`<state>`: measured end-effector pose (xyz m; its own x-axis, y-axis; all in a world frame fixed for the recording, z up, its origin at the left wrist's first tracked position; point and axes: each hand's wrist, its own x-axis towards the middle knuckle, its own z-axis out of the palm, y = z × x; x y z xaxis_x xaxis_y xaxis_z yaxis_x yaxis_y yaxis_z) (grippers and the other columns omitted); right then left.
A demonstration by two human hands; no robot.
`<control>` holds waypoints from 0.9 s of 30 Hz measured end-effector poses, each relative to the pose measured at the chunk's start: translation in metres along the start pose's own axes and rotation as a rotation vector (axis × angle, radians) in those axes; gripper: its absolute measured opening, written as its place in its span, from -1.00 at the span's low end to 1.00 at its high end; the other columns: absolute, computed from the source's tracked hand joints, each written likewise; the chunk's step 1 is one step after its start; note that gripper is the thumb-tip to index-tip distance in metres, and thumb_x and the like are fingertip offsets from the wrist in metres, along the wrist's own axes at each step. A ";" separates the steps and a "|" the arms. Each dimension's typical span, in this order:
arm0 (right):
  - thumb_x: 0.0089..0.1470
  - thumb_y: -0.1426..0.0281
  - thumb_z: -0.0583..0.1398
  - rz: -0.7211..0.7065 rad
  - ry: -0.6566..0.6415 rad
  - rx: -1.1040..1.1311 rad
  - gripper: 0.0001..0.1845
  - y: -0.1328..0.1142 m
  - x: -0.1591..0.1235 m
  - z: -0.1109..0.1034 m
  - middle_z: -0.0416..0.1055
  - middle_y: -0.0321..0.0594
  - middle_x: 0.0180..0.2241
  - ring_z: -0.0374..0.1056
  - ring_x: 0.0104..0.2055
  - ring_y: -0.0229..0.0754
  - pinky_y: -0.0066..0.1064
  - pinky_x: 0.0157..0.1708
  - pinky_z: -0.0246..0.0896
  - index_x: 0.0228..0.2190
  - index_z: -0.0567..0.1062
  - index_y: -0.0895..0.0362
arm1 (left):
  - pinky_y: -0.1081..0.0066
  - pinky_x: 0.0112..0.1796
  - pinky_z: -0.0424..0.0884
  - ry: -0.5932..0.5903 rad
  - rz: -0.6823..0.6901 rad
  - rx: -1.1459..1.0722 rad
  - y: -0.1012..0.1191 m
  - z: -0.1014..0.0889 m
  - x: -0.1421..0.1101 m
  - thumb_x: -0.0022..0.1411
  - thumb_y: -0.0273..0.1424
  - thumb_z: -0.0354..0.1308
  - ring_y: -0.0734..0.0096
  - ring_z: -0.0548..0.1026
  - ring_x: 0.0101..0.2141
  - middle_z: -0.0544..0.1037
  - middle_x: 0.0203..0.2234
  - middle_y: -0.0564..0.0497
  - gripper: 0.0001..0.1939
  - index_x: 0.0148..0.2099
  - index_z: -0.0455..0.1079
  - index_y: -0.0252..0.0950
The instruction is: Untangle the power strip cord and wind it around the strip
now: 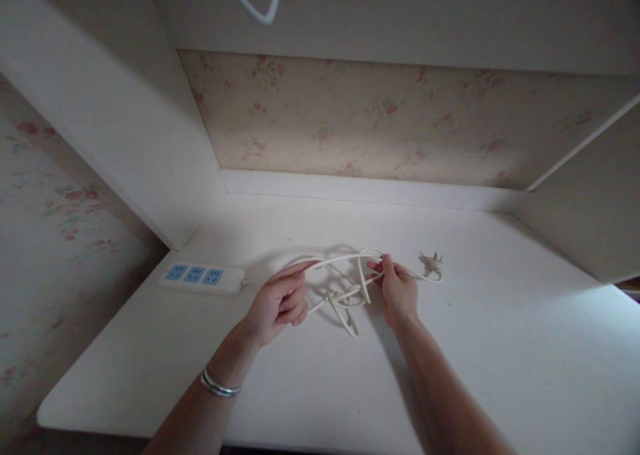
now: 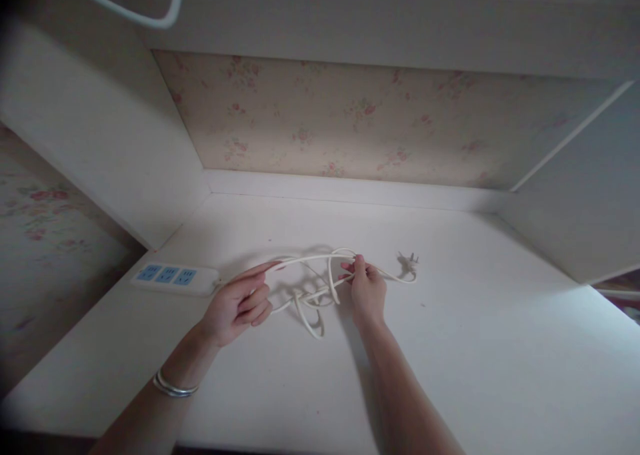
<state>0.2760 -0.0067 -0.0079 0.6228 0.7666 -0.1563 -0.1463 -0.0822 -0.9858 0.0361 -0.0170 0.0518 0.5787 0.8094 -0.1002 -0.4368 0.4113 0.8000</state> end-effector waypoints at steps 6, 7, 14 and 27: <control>-0.06 -0.06 0.21 0.010 -0.008 -0.031 -0.48 0.001 0.001 -0.001 0.56 -0.09 -0.40 0.39 -0.56 -0.19 -0.43 -0.58 0.24 -0.37 0.52 0.18 | 0.51 -0.58 0.14 0.081 0.055 0.042 0.000 -0.007 0.004 0.28 -0.26 0.09 0.67 0.02 -0.73 0.11 -0.77 0.23 -0.72 -0.24 0.47 -0.39; -0.07 -0.05 0.22 0.012 -0.002 -0.026 -0.48 0.001 0.002 -0.001 0.55 -0.10 -0.41 0.39 -0.56 -0.21 -0.43 -0.58 0.24 -0.38 0.52 0.19 | 0.51 -0.55 0.15 0.066 0.069 0.017 0.001 -0.008 0.004 0.27 -0.28 0.11 0.66 0.09 -0.69 0.18 -0.73 0.19 -0.74 -0.25 0.48 -0.40; -0.06 0.02 0.25 0.031 0.016 0.090 -0.55 0.003 0.008 -0.005 0.54 -0.16 -0.45 0.40 -0.55 -0.24 -0.45 -0.54 0.29 -0.41 0.49 0.19 | 0.45 -0.50 0.08 -0.248 0.103 -0.039 -0.001 -0.019 -0.005 0.14 -0.23 0.24 0.58 0.13 -0.62 0.19 -0.72 0.14 -0.78 -0.37 0.49 -0.30; 0.01 0.11 0.26 0.126 -0.180 0.234 -0.66 0.001 0.002 0.002 0.54 -0.17 -0.22 0.44 -0.50 -0.29 -0.47 -0.54 0.33 -0.39 0.39 0.13 | 0.34 -0.46 0.33 -0.460 0.153 0.030 0.004 -0.026 -0.013 0.30 0.05 -0.25 0.53 0.26 -0.70 0.26 -0.74 0.01 -0.25 -0.66 0.45 -0.29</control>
<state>0.2755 -0.0040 -0.0095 0.4454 0.8619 -0.2425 -0.3998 -0.0509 -0.9152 0.0089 -0.0152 0.0410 0.7569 0.5875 0.2864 -0.5245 0.2846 0.8024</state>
